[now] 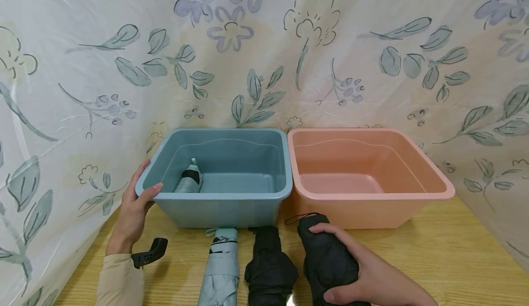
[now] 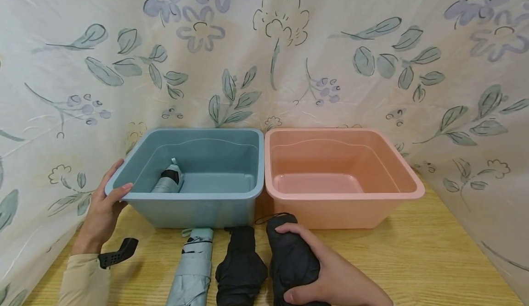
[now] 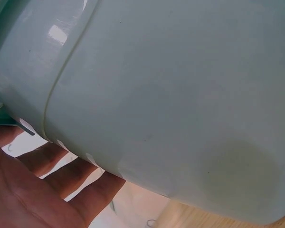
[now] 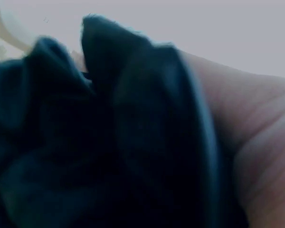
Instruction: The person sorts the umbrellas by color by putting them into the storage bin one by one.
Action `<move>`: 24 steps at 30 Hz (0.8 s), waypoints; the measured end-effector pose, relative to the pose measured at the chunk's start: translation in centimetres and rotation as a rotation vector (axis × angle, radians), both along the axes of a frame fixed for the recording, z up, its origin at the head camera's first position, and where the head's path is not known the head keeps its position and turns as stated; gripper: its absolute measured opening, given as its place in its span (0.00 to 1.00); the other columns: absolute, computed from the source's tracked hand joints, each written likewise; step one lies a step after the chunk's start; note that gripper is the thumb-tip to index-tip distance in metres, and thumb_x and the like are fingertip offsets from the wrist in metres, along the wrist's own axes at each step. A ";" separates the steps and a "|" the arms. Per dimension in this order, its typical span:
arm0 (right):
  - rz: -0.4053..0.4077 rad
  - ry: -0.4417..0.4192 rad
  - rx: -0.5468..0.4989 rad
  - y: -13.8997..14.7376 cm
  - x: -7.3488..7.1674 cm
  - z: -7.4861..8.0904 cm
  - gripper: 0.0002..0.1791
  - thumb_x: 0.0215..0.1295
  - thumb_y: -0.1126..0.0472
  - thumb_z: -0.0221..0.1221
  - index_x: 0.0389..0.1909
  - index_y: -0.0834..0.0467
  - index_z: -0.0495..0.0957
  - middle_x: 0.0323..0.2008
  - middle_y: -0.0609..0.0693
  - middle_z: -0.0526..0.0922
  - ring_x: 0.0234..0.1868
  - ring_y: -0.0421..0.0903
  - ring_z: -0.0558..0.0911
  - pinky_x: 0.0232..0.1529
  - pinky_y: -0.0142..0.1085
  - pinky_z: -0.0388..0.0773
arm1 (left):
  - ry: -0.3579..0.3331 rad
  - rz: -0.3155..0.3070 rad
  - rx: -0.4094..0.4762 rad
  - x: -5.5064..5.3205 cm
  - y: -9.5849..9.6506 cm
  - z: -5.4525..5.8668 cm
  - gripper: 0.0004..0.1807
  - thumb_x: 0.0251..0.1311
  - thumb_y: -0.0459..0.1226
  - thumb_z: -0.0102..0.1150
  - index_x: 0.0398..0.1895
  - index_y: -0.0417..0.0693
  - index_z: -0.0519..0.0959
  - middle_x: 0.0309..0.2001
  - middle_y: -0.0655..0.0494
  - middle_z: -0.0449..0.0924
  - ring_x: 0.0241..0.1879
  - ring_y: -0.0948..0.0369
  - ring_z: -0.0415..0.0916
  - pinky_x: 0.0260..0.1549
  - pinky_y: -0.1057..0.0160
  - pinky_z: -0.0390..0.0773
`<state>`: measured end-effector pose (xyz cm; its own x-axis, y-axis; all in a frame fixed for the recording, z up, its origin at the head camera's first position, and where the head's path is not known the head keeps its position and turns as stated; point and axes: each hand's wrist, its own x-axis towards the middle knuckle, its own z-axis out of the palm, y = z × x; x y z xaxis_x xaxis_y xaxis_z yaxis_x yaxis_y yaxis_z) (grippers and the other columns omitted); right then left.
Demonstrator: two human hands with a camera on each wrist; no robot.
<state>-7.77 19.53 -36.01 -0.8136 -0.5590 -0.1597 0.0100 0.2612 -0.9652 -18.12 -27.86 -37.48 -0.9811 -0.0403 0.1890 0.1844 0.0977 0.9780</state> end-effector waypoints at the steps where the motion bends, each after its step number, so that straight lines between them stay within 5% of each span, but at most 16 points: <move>1: -0.017 0.001 0.005 0.0 0.1 0.2 0.50 0.60 0.64 0.71 0.77 0.40 0.54 0.73 0.62 0.49 0.55 0.58 0.75 0.47 0.42 0.80 | 0.002 -0.001 0.002 0.0 0.0 0.0 0.37 0.77 0.39 0.50 0.82 0.69 0.48 0.76 0.45 0.47 0.67 0.43 0.53 0.47 0.76 0.70; 12: -0.101 0.212 -0.096 1.3 -0.1 3.1 0.52 0.60 0.73 0.68 0.79 0.48 0.51 0.67 0.65 0.60 0.51 0.58 0.81 0.46 0.46 0.82 | 0.026 -0.012 0.060 0.1 0.0 0.0 0.37 0.76 0.37 0.51 0.82 0.66 0.49 0.76 0.43 0.46 0.68 0.45 0.54 0.49 0.76 0.70; 15: -0.132 0.285 -0.027 1.7 -1.4 4.9 0.52 0.59 0.71 0.70 0.79 0.46 0.52 0.68 0.59 0.58 0.52 0.60 0.79 0.45 0.46 0.82 | 0.023 -0.010 0.056 0.1 0.1 0.0 0.37 0.76 0.37 0.51 0.82 0.66 0.49 0.77 0.43 0.45 0.68 0.45 0.54 0.50 0.76 0.70; 21: -0.161 0.226 0.082 2.2 -5.6 8.3 0.52 0.59 0.65 0.72 0.78 0.39 0.53 0.64 0.65 0.64 0.52 0.65 0.78 0.45 0.52 0.81 | 0.022 -0.007 0.045 0.2 0.2 0.0 0.37 0.76 0.37 0.51 0.82 0.65 0.49 0.77 0.43 0.46 0.68 0.45 0.54 0.49 0.76 0.70; 24: -0.167 0.274 0.196 2.3 -8.1 9.9 0.51 0.58 0.59 0.74 0.77 0.34 0.55 0.62 0.63 0.68 0.51 0.62 0.79 0.45 0.51 0.80 | 0.017 -0.002 0.044 0.1 0.2 0.1 0.37 0.76 0.38 0.51 0.82 0.66 0.49 0.77 0.44 0.47 0.68 0.45 0.54 0.49 0.76 0.70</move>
<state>-15.90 21.87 -26.08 -0.9185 -0.3952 -0.0144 -0.1832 0.4576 -0.8701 -17.97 -27.68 -37.40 -0.9780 -0.0465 0.2034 0.2009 0.0544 0.9781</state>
